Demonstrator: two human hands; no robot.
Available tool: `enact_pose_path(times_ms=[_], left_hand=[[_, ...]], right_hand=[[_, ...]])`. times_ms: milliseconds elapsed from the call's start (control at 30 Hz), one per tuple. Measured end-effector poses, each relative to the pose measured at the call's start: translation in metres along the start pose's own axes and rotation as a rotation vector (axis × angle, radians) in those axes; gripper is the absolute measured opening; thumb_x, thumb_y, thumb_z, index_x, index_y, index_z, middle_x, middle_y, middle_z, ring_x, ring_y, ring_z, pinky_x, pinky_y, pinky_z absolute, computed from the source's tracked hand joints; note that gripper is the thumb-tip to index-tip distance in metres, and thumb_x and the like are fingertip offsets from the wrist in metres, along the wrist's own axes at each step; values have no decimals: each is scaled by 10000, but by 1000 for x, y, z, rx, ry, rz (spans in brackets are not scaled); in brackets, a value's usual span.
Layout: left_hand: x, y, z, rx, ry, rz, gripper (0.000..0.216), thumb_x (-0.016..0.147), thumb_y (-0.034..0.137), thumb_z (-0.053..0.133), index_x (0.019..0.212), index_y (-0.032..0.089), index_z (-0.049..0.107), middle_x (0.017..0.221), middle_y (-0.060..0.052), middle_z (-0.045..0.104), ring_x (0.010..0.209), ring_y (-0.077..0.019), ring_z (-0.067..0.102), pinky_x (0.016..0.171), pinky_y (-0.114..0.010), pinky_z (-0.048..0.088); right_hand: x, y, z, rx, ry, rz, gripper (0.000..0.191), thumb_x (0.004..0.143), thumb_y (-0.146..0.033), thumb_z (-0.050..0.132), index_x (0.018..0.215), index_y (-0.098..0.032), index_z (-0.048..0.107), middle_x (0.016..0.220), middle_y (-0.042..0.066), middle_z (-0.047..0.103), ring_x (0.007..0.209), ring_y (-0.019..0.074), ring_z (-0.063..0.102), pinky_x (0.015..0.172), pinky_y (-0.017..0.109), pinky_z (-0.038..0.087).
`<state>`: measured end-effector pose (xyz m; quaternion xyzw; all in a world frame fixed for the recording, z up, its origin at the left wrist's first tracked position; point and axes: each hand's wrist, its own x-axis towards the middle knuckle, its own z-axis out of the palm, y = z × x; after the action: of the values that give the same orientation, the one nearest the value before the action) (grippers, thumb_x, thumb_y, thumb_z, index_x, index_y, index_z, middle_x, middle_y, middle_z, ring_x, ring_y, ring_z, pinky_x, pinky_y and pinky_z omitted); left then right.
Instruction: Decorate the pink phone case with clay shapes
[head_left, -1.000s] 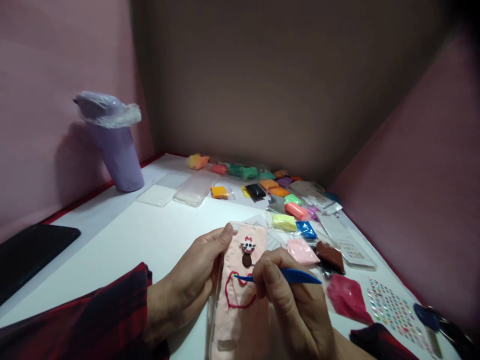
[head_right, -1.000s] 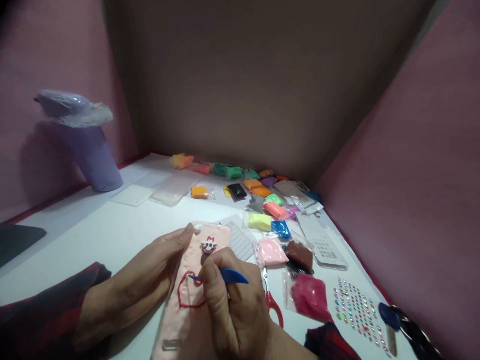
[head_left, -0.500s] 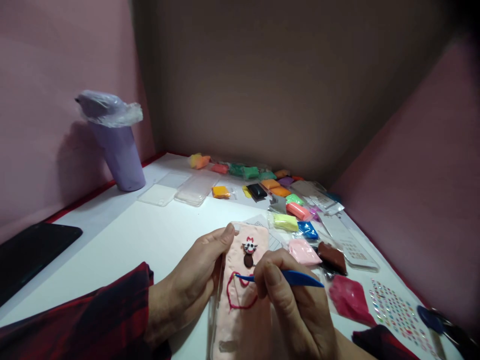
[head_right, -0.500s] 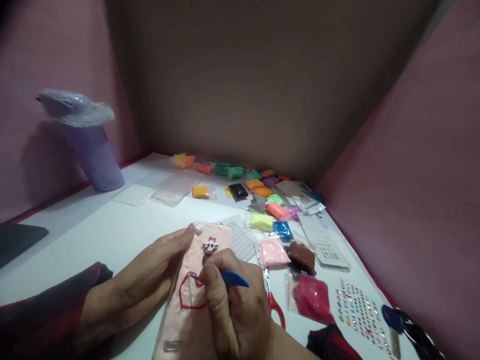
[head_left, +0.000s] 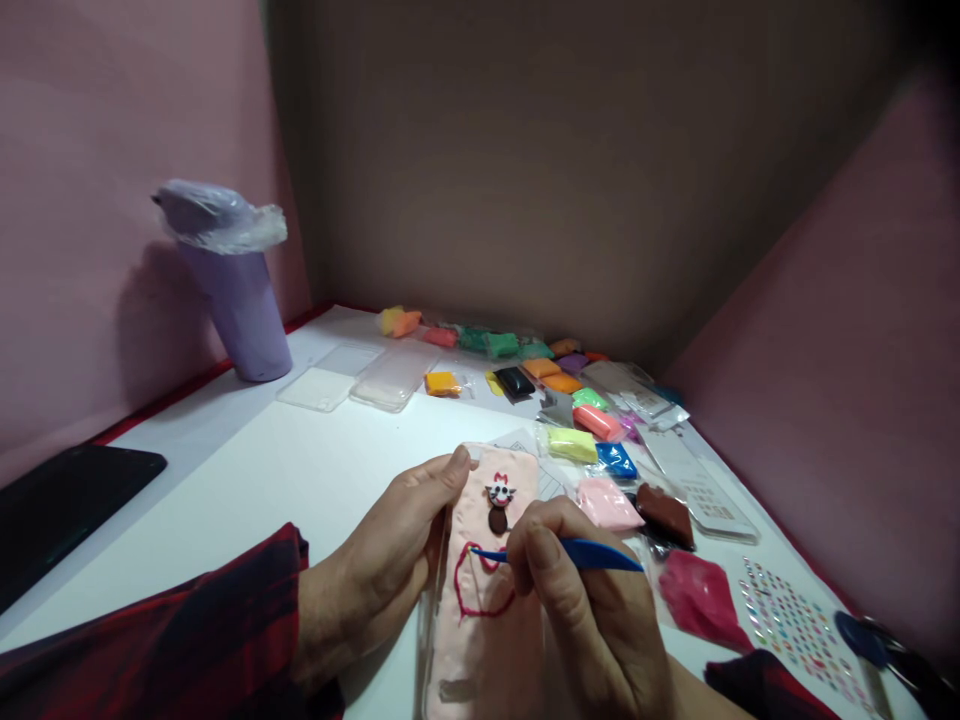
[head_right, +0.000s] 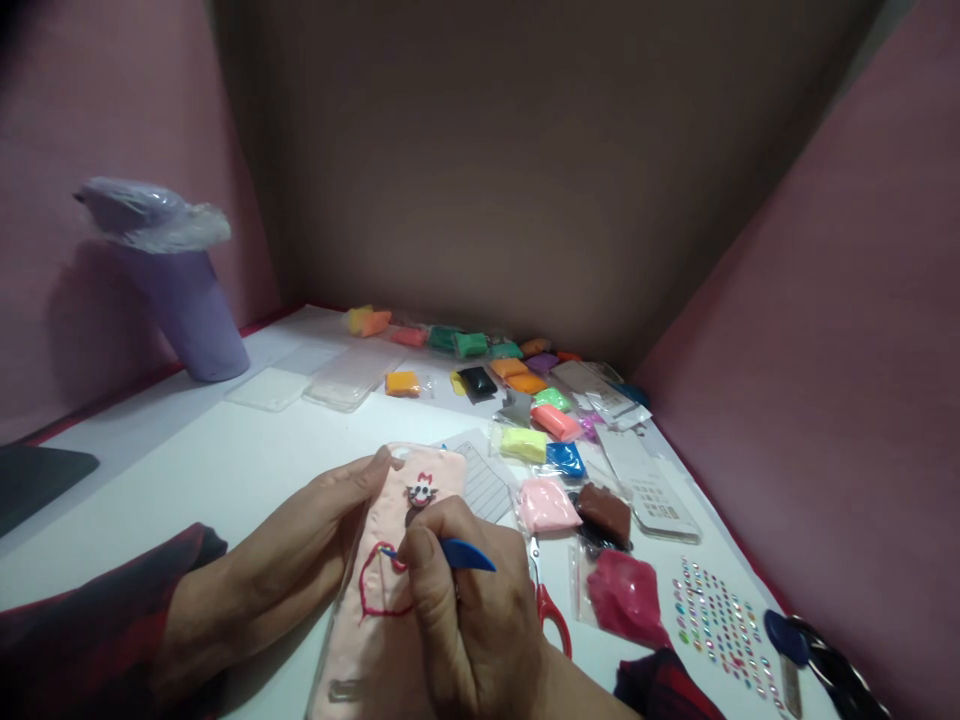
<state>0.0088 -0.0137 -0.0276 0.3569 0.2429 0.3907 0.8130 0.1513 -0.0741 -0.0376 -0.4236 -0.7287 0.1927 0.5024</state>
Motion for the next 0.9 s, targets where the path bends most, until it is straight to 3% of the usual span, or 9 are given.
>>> enact_pose_path(times_ms=[400, 667, 900], left_hand=[[0, -1, 0, -26, 6, -14, 219, 930, 269, 542, 824, 114, 654, 819, -67, 652, 714, -150, 572, 703, -286, 481], [0, 0, 0, -17, 3, -15, 265, 953, 282, 499, 829, 113, 660, 838, -71, 655, 723, -148, 568, 666, -262, 470], [-1, 0, 0, -36, -13, -23, 283, 973, 291, 464, 850, 112, 646, 846, -75, 651, 743, -144, 572, 685, -265, 476]], right_hand=[[-4, -6, -1, -25, 22, 97, 305, 997, -273, 352, 775, -199, 547, 684, 24, 562, 622, 159, 563, 584, 296, 435], [-1, 1, -1, -6, -17, -14, 272, 989, -206, 349, 791, -197, 535, 697, 26, 566, 602, 151, 551, 556, 280, 426], [-1, -3, -1, -2, 4, 43, 276, 990, -229, 355, 784, -199, 536, 676, 13, 553, 608, 152, 556, 569, 288, 423]])
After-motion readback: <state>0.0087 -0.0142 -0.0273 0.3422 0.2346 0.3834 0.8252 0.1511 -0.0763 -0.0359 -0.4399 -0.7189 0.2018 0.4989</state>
